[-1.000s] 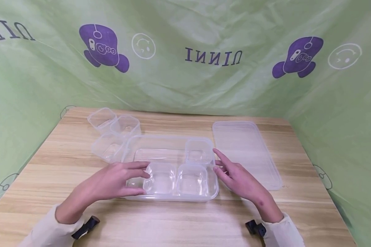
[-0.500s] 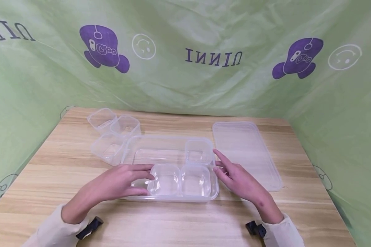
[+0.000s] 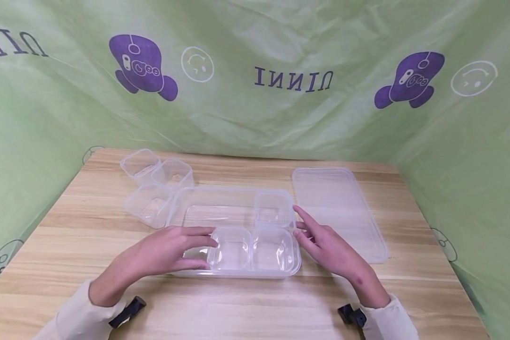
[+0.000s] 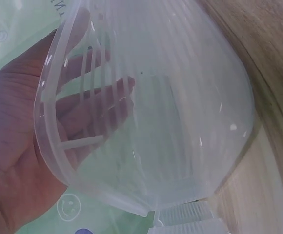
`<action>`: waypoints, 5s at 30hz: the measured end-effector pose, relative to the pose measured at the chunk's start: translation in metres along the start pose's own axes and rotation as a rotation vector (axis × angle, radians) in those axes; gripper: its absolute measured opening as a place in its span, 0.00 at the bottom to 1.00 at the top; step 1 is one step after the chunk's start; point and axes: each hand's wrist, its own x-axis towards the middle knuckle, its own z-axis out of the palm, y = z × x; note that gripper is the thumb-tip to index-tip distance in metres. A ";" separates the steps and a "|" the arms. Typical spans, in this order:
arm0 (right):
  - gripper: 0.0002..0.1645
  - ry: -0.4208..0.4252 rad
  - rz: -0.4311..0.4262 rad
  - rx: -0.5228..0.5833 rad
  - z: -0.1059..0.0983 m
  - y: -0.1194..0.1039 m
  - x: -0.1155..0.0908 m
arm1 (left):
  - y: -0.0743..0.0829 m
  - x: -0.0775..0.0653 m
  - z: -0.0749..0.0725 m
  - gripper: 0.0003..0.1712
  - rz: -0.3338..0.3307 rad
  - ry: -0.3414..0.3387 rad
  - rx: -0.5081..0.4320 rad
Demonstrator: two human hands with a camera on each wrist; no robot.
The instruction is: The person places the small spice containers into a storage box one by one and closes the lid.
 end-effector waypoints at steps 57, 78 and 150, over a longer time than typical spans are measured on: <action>0.36 -0.011 0.034 0.008 -0.001 0.000 0.001 | -0.028 -0.019 -0.043 0.20 -0.116 0.383 0.212; 0.36 -0.012 0.030 0.019 0.000 0.001 0.001 | -0.036 -0.051 -0.069 0.34 -0.699 0.066 0.165; 0.36 0.002 0.003 -0.016 0.000 0.001 0.001 | -0.059 -0.061 -0.062 0.29 -0.785 0.027 0.107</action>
